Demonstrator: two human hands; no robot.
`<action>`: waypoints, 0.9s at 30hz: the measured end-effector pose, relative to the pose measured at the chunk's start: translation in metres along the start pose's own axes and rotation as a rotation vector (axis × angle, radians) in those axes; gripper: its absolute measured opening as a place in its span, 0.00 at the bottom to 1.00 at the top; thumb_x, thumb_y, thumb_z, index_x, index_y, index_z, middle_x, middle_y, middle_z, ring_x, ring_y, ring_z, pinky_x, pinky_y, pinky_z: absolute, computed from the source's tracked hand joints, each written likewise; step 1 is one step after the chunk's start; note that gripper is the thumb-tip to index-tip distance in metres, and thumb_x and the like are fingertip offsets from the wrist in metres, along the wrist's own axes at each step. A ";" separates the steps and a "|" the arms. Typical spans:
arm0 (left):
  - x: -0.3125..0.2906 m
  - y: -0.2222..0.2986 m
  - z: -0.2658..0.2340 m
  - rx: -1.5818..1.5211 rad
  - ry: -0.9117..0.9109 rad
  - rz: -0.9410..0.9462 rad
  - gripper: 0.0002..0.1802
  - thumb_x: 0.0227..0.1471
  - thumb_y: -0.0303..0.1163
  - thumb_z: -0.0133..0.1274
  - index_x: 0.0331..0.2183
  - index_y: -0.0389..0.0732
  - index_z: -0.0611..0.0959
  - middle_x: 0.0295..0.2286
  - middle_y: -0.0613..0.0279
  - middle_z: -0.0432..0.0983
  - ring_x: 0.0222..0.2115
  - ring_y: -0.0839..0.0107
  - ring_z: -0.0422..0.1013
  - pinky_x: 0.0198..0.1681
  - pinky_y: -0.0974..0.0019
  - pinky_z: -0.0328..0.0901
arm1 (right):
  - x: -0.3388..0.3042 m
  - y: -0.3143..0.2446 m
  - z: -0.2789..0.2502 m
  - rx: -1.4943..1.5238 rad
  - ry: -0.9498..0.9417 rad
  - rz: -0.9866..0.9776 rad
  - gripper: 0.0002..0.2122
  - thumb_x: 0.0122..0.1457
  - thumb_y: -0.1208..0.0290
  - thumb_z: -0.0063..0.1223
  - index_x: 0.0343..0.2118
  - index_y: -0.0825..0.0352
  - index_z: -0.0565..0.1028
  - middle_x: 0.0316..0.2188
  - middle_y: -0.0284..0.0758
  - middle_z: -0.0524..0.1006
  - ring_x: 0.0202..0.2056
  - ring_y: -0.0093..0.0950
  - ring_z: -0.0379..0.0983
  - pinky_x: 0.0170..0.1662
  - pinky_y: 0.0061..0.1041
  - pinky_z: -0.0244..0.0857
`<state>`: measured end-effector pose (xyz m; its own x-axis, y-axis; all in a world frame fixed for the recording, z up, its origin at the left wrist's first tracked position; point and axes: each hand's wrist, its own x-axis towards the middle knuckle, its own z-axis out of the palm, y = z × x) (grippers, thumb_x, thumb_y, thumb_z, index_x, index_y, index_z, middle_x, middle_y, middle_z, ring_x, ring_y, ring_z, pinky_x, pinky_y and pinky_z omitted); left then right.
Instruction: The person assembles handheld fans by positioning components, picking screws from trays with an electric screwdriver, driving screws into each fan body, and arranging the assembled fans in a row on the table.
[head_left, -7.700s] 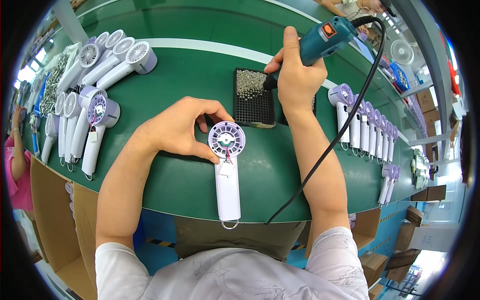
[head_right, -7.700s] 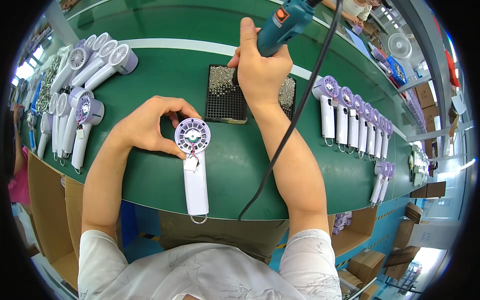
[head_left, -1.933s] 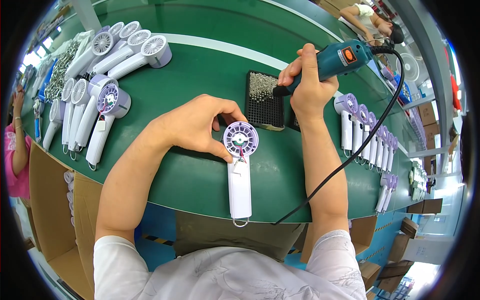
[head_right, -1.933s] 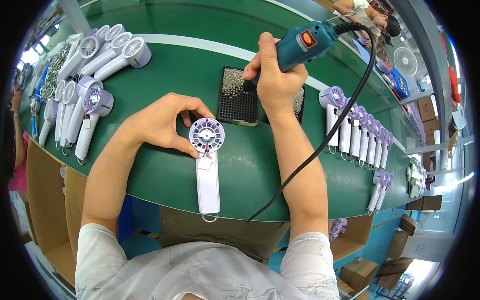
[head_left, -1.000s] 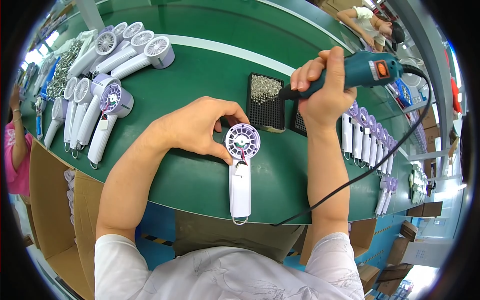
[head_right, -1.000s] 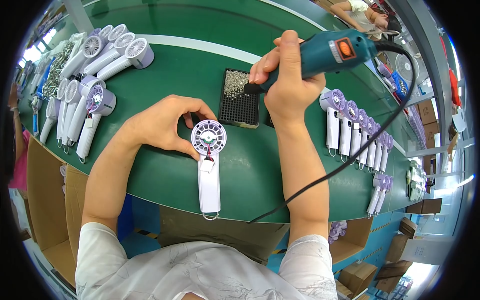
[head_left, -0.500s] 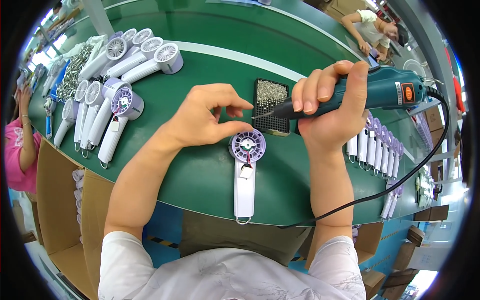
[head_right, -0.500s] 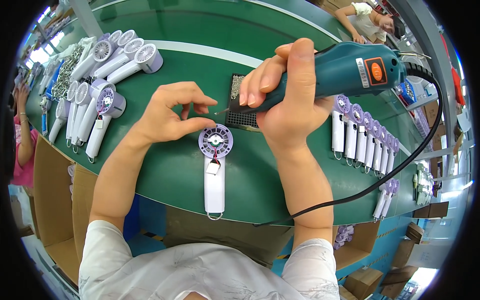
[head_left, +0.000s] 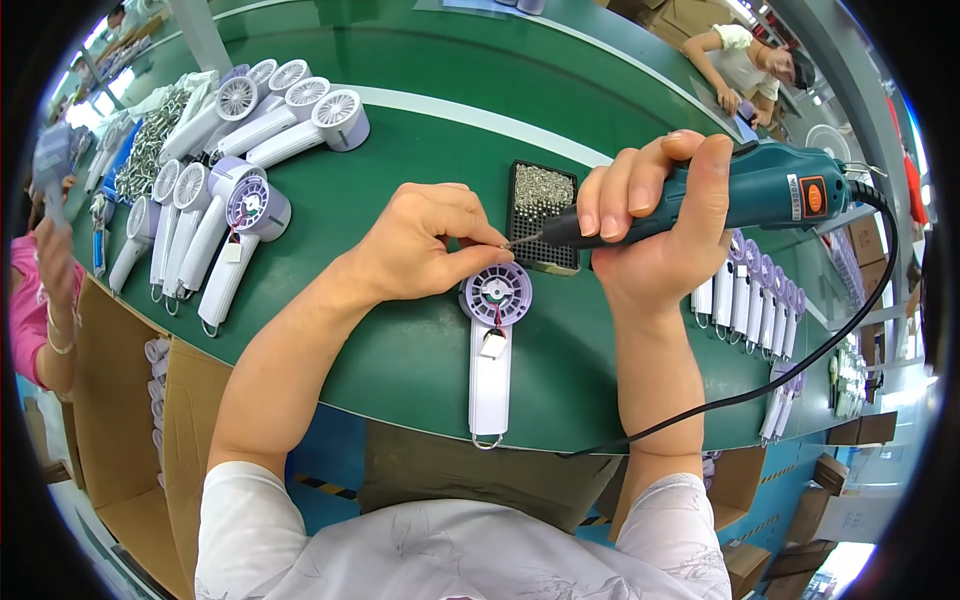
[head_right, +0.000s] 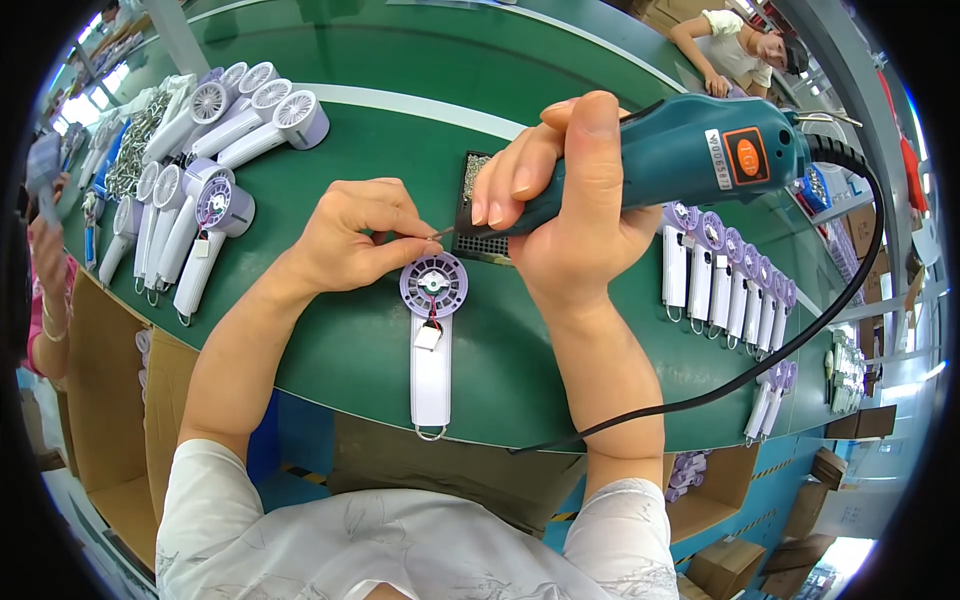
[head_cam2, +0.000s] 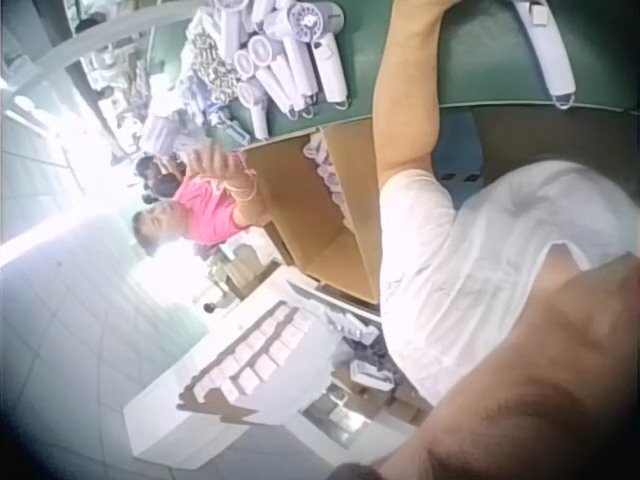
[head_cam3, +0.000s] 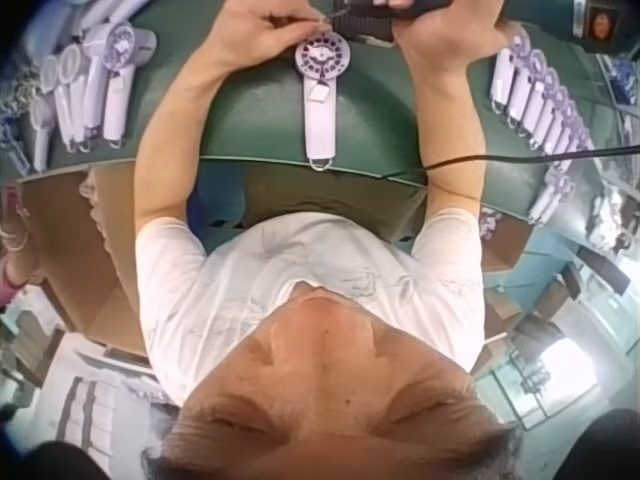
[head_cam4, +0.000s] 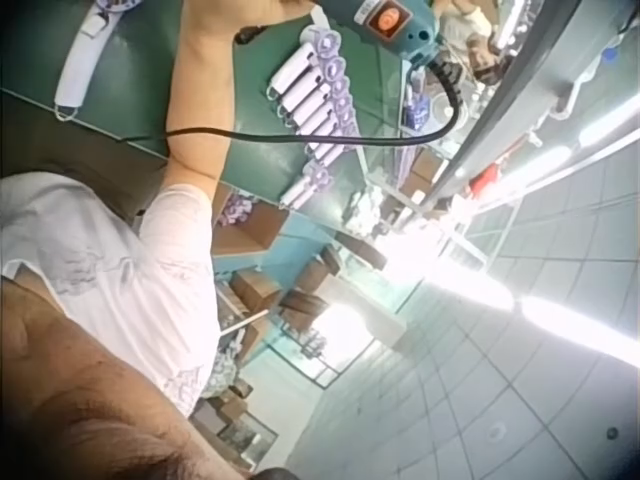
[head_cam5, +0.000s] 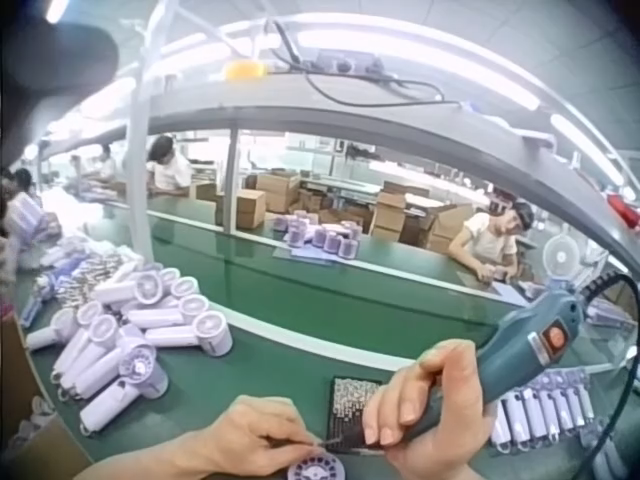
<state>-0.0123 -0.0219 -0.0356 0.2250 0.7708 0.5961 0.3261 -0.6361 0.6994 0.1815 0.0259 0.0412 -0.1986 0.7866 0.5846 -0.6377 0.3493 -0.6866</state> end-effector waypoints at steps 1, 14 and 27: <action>-0.001 0.001 0.000 -0.009 0.004 -0.009 0.05 0.42 0.24 0.69 0.27 0.39 0.90 0.21 0.62 0.79 0.21 0.71 0.71 0.19 0.67 0.61 | 0.000 0.001 0.001 -0.001 -0.002 0.000 0.16 0.71 0.54 0.45 0.39 0.61 0.78 0.16 0.27 0.65 0.13 0.21 0.59 0.17 0.26 0.58; -0.001 -0.002 0.003 -0.022 -0.015 0.051 0.07 0.45 0.21 0.68 0.31 0.36 0.89 0.23 0.61 0.78 0.23 0.71 0.72 0.24 0.69 0.62 | 0.000 0.002 -0.002 0.017 -0.080 -0.027 0.12 0.71 0.63 0.45 0.39 0.66 0.75 0.16 0.31 0.67 0.12 0.24 0.62 0.16 0.29 0.62; -0.001 0.001 -0.021 -0.107 -0.439 -0.084 0.44 0.35 0.35 0.75 0.56 0.40 0.78 0.47 0.56 0.77 0.44 0.62 0.72 0.40 0.64 0.67 | -0.001 -0.007 -0.011 -0.058 -0.194 -0.024 0.16 0.73 0.58 0.37 0.43 0.64 0.74 0.18 0.29 0.66 0.13 0.22 0.59 0.17 0.27 0.60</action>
<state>-0.0314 -0.0246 -0.0272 0.5770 0.7477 0.3285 0.2678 -0.5532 0.7888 0.1943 0.0283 0.0413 -0.3270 0.6672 0.6693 -0.6010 0.3998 -0.6921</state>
